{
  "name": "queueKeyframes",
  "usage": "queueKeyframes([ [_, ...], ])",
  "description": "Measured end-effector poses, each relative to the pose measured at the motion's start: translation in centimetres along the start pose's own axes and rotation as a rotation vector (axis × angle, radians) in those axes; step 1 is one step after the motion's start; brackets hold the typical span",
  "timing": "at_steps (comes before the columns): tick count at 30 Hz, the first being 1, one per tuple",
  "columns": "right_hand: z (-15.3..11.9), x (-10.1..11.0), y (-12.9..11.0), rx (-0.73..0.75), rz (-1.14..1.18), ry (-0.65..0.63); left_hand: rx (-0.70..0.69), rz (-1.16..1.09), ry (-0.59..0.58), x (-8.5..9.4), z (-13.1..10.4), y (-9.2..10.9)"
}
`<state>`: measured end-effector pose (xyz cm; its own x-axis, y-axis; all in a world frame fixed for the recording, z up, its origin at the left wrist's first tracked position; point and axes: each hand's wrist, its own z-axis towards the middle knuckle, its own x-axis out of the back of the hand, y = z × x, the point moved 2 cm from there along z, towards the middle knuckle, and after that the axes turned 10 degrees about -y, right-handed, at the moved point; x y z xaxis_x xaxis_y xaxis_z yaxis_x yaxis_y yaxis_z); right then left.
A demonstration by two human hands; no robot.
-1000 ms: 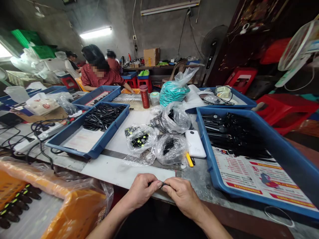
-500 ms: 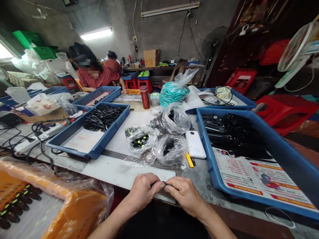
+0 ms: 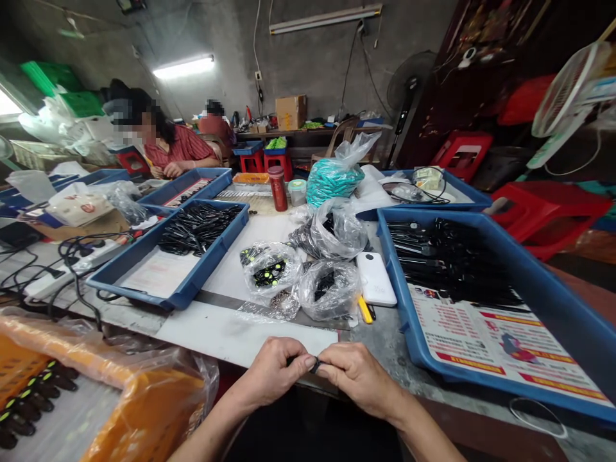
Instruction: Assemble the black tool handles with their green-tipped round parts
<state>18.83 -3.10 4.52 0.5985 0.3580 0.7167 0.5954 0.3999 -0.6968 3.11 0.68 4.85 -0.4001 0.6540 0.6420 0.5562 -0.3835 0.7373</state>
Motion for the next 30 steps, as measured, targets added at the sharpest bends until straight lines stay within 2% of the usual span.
queueKeyframes([
  [3, -0.1, 0.0, 0.2, -0.001, 0.064, -0.026, -0.002, 0.007, 0.008, -0.1, 0.1, 0.0],
  [9, -0.1, -0.4, 0.0, -0.067, -0.032, 0.092, 0.027, -0.024, 0.071, -0.6, 0.3, -0.4],
  [15, 0.0, 0.4, -0.1, -0.016, 0.044, -0.004, -0.026, -0.07, 0.038, -0.5, 0.3, -0.2],
  [24, 0.0, 0.3, -0.1, -0.024, 0.01, -0.013, -0.015, -0.066, 0.022, -0.3, 0.2, 0.0],
  [30, -0.2, 0.1, 0.5, -0.011, 0.086, -0.06, -0.027, -0.038, 0.003, -0.4, 0.3, -0.1],
])
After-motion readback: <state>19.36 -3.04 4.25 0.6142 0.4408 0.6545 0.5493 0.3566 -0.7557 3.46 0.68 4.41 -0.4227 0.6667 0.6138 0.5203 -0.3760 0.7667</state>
